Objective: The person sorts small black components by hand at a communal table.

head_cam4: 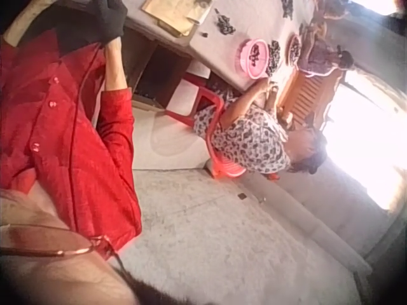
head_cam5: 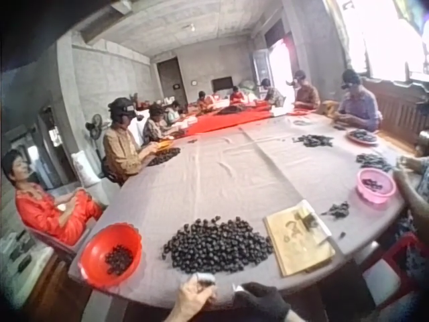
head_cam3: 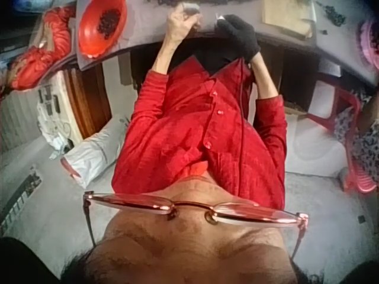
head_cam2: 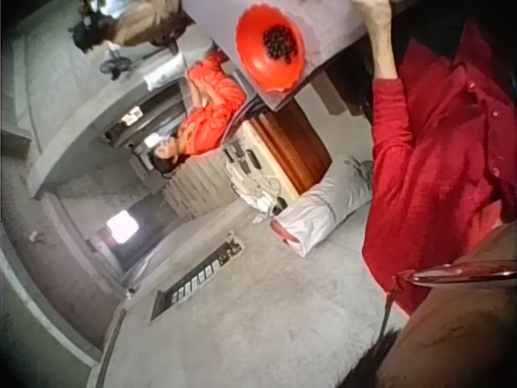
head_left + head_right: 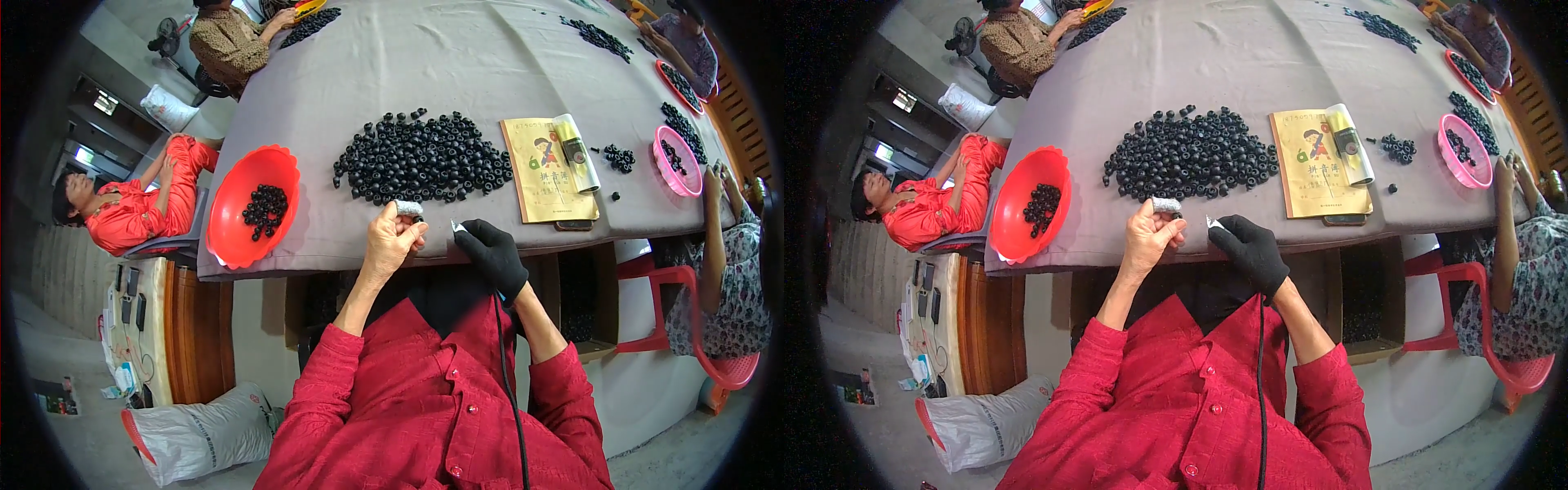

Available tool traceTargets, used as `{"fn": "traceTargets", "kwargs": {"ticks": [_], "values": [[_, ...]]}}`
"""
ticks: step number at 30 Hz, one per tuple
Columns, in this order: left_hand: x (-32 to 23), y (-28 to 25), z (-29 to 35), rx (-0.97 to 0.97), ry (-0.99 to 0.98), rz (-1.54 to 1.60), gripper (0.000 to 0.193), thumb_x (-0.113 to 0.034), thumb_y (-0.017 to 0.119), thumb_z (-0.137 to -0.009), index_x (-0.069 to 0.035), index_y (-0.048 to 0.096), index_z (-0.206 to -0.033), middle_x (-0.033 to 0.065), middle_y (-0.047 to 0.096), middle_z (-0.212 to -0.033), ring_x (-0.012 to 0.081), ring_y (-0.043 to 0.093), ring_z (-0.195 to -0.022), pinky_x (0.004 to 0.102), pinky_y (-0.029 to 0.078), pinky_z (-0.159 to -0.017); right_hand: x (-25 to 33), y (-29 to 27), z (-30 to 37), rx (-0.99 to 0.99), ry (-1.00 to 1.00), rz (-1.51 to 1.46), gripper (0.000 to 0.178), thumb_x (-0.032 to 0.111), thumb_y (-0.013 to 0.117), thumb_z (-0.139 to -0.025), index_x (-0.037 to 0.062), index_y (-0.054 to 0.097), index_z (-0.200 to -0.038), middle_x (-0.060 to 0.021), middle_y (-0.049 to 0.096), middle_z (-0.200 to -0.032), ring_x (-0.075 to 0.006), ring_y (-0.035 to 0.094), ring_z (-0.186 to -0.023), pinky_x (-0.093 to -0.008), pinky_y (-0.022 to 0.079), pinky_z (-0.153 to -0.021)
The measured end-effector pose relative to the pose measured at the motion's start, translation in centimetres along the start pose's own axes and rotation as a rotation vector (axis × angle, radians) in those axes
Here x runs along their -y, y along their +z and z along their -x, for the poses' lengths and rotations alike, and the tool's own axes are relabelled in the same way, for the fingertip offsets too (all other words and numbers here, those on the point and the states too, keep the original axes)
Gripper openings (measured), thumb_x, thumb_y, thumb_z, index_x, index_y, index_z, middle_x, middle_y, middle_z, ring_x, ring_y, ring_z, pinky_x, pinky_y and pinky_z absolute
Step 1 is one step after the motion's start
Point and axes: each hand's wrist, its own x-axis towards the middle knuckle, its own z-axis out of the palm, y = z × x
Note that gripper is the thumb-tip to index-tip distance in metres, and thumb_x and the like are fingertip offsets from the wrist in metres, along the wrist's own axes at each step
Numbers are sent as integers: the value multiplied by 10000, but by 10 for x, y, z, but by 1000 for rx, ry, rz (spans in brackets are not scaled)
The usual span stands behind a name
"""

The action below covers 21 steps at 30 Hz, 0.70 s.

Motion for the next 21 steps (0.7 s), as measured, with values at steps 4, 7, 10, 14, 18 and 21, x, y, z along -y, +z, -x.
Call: {"fn": "traceTargets", "kwargs": {"ticks": [4,7,10,14,18,21], "values": [[-2,1,0,-9,-18,-7,179,4,617,-770,-1,469,-870,48,571,-693,76,550,-532,197,437,-419,-1,0,0,-6,14,-4,264,213,566,-842,-12,586,-978,-49,606,-824,-84,522,-759,-247,436,-686],[0,1,0,-15,-5,-26,181,4,617,-769,-4,463,-865,47,572,-697,77,549,-527,198,437,-415,-1,0,1,-4,-7,-22,262,215,569,-842,-10,589,-974,-41,602,-814,-82,516,-749,-246,435,-684],[6,0,-1,-17,16,2,191,4,618,-768,-4,464,-880,47,571,-692,76,548,-526,199,440,-419,0,0,0,5,11,-29,262,216,570,-842,-10,590,-973,-34,598,-806,-80,510,-741,-244,434,-683],[2,3,-1,-21,48,-36,192,5,620,-765,-5,472,-886,44,571,-682,73,546,-524,198,441,-424,-1,1,0,-12,38,-66,258,211,572,-842,-11,590,-972,-31,597,-804,-79,507,-740,-244,435,-679],[5,1,-2,4,22,-55,183,7,620,-762,-7,480,-880,42,575,-679,71,543,-522,197,440,-428,-1,1,0,-13,9,-14,253,208,574,-842,-11,591,-969,-32,599,-805,-76,508,-741,-243,435,-675],[2,2,-1,-5,21,-42,178,7,621,-762,-8,477,-865,42,575,-678,72,543,-521,196,438,-427,1,1,0,-19,3,-24,252,209,574,-842,-11,592,-964,-34,601,-806,-75,511,-743,-242,436,-674]]}}
